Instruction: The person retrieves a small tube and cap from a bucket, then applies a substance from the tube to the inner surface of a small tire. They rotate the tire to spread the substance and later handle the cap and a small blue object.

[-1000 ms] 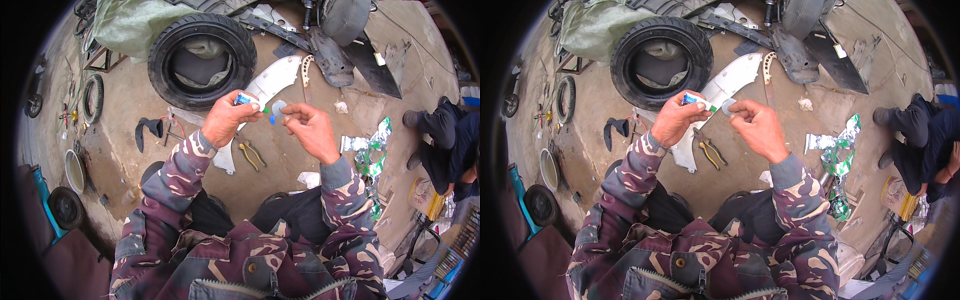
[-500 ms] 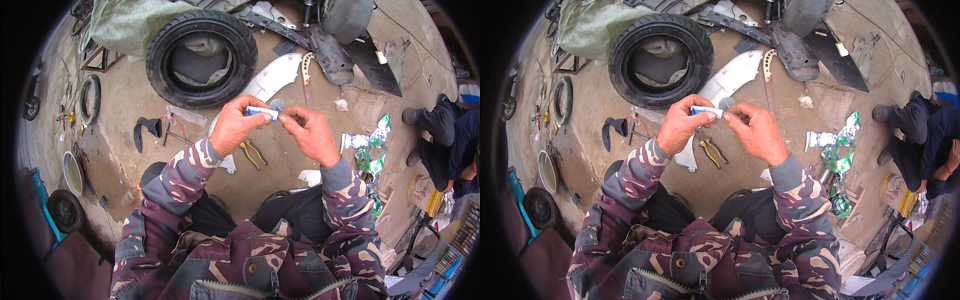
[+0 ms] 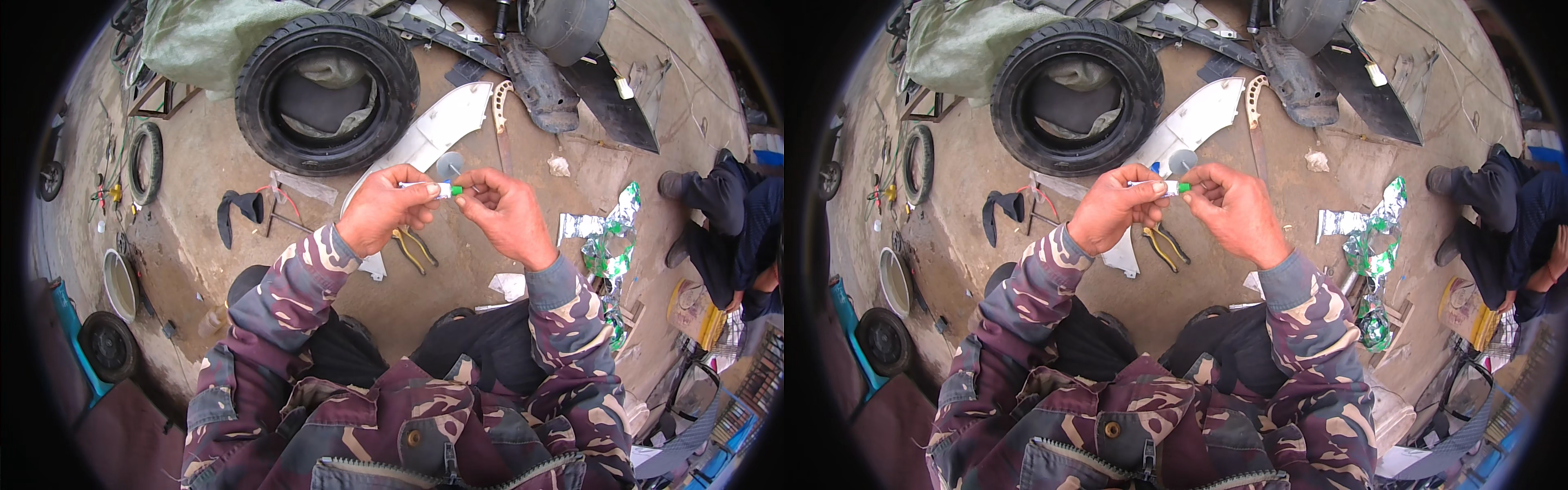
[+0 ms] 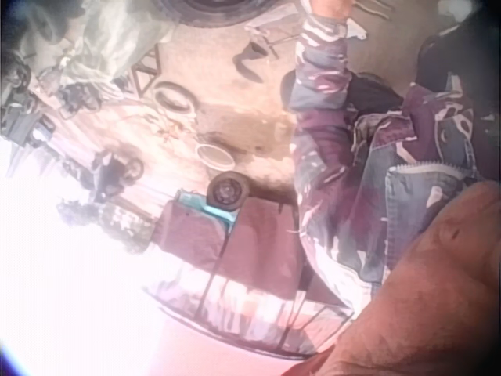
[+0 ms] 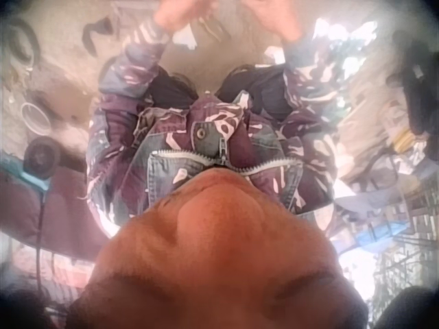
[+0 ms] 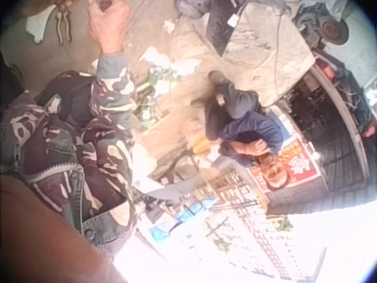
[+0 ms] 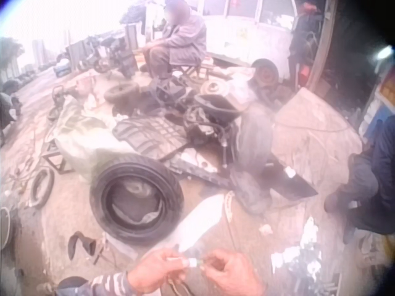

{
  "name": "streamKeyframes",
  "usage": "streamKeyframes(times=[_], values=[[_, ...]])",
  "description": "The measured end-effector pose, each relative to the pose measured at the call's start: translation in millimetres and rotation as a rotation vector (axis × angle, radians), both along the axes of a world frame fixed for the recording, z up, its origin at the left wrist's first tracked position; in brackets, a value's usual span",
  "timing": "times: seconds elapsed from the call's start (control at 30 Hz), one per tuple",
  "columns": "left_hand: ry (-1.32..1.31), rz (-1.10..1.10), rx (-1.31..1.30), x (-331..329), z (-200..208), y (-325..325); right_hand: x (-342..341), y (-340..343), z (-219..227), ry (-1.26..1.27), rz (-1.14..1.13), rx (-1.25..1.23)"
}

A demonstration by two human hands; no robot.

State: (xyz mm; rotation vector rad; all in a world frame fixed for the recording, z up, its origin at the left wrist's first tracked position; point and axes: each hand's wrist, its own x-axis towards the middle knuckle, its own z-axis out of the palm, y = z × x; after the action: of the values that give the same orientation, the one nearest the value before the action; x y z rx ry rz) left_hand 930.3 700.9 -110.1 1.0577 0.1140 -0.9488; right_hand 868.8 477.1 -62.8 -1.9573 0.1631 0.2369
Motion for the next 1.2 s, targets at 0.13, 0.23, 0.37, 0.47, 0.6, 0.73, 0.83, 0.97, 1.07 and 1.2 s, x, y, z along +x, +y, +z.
streamKeyframes(times=[0.13, 0.23, 0.37, 0.47, 0.6, 0.73, 0.83, 0.97, 1.07, 1.2], values=[[-0.221, 0.055, 0.049, -4, 4, -5, 1, -2, 0, 0.104, -0.072, 0.091], [-0.274, 0.021, 0.085, -4, 5, -6, 2, -4, 1, 0.134, -0.022, 0.001], [-0.119, -0.013, 0.098, -2, -1, -4, 3, -3, -2, 0.101, -0.01, -0.053], [0.114, -0.028, 0.026, 2, -7, -1, 3, -1, -4, 0.045, 0.002, -0.112], [0.169, -0.02, -0.011, 6, -11, 2, 5, 1, -4, 0.024, 0.006, -0.161], [-0.081, 0.065, 0.11, 6, -10, 0, 5, 2, -1, 0.038, 0.072, -0.21], [-0.515, 0.04, 0.404, 7, -7, -4, 3, 3, 0, 0.128, 0.099, -0.208], [-0.795, -0.038, 0.579, 5, -3, -3, 1, 5, 0, 0.134, 0.134, -0.214], [-0.843, -0.078, 0.57, 4, -2, -3, 0, 4, 1, 0.131, 0.157, -0.23], [-0.944, -0.085, 0.581, 3, -3, -4, 0, 4, 3, 0.131, 0.172, -0.229]])
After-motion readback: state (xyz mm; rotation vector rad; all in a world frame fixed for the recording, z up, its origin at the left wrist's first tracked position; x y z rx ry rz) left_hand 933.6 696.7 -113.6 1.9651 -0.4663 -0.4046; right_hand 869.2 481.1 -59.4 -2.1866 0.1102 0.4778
